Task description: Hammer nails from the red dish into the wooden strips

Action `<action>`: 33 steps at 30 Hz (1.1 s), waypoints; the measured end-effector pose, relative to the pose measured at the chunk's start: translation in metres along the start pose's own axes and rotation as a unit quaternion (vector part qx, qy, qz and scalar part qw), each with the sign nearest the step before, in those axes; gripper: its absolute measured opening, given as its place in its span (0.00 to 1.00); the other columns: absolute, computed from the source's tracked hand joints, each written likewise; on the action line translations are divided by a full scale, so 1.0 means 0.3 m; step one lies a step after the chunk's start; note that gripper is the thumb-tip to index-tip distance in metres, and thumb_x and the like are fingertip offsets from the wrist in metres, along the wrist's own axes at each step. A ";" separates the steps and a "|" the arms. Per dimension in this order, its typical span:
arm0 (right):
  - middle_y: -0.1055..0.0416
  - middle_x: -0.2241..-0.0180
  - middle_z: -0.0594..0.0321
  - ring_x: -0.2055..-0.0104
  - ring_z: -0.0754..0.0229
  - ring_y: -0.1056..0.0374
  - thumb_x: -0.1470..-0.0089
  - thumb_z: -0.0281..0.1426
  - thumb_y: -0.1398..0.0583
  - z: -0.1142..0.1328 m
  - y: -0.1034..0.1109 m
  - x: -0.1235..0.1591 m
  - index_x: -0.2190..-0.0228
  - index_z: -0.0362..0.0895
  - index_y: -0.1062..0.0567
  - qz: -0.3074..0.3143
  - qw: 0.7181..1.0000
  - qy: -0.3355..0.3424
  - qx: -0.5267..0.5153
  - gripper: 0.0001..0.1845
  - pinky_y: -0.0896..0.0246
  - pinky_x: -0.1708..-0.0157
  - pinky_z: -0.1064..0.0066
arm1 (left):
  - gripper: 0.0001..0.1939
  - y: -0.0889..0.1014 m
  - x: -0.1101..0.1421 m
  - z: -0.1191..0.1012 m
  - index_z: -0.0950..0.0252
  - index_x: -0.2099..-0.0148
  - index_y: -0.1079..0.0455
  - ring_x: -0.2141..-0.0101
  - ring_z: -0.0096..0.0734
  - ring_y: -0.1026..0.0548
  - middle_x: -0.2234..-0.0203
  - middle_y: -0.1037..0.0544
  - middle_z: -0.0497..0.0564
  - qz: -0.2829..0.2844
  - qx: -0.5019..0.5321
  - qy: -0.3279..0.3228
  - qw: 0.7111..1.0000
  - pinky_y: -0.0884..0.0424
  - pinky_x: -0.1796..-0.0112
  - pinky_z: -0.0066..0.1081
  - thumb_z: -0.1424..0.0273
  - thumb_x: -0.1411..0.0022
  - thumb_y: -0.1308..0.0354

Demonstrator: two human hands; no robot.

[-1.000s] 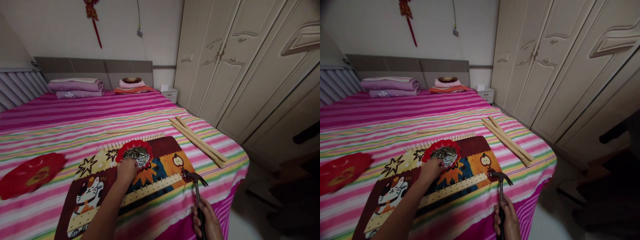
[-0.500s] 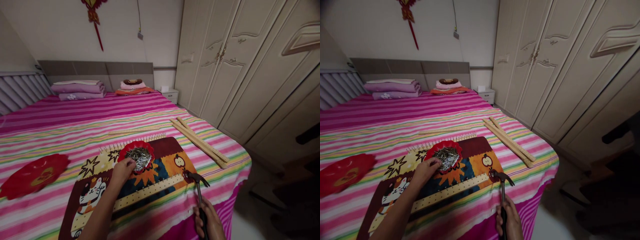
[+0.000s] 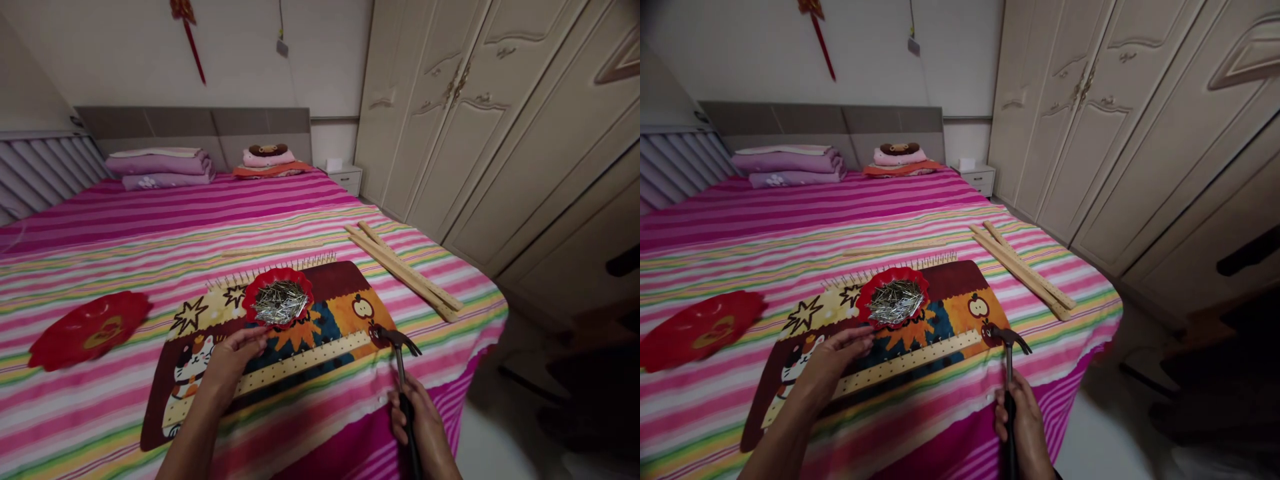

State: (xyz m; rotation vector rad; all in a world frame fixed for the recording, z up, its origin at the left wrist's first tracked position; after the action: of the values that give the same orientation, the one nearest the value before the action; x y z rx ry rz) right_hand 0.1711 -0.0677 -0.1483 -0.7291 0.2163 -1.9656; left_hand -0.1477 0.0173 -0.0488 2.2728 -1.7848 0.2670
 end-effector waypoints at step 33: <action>0.36 0.81 0.73 0.86 0.69 0.45 0.57 0.39 0.37 0.020 -0.013 0.013 0.59 0.47 0.34 0.002 1.000 -0.001 0.016 0.23 0.53 0.92 0.81 | 0.21 0.002 0.103 0.104 0.69 0.66 0.27 0.72 0.33 0.23 0.74 0.20 0.55 0.034 -0.009 0.116 0.993 0.26 0.67 0.30 0.63 0.65 0.33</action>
State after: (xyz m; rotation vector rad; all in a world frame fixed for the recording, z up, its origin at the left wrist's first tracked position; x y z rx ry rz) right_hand 0.1703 -0.0682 -0.1401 -0.7087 0.1860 -1.9596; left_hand -0.1412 -0.0207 -0.0696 2.0740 -1.7365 0.5034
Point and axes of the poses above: each hand's wrist, its own x-axis away from the middle knuckle, its own y-axis out of the back of the hand, z = x × y, the point moved 4 cm from there along -x, towards the middle knuckle
